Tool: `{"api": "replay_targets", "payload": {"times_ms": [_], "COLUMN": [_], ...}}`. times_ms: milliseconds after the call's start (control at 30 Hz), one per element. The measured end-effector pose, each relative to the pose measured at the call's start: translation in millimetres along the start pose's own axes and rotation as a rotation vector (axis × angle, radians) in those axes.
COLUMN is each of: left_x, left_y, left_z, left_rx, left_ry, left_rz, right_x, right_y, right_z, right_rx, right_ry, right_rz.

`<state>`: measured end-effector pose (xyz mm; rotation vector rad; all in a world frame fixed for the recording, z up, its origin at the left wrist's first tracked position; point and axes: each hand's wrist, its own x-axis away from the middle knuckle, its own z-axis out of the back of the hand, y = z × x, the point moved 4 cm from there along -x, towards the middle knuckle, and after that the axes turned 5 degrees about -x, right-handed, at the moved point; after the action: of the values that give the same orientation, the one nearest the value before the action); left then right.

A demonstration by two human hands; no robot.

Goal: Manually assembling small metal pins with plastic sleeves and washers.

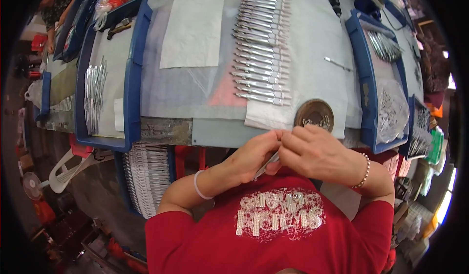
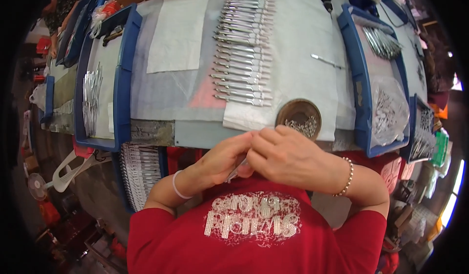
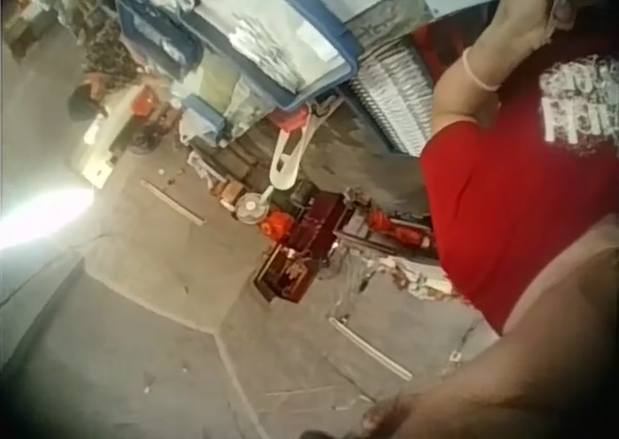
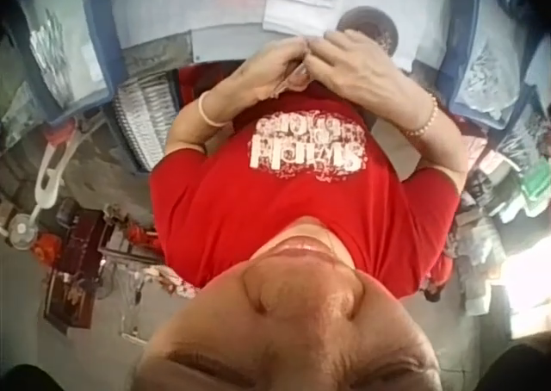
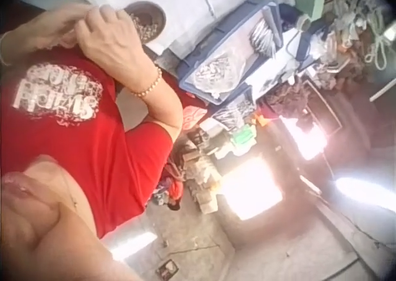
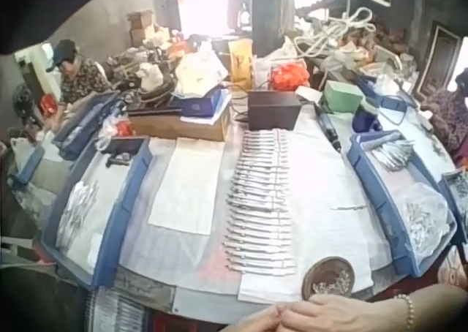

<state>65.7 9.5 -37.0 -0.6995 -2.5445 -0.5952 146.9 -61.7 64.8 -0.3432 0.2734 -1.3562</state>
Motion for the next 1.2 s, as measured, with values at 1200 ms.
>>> {"api": "replay_targets", "payload": {"times_ms": [1200], "left_x": [146], "left_y": [68], "left_z": [-113], "left_rx": [-1.086], "left_ry": [-0.551], "left_rz": [-2.564], "right_x": [-21], "right_y": [61], "right_z": [2], "right_rx": [-0.374], "right_ry": [0.445], "right_rz": [-0.435]}}
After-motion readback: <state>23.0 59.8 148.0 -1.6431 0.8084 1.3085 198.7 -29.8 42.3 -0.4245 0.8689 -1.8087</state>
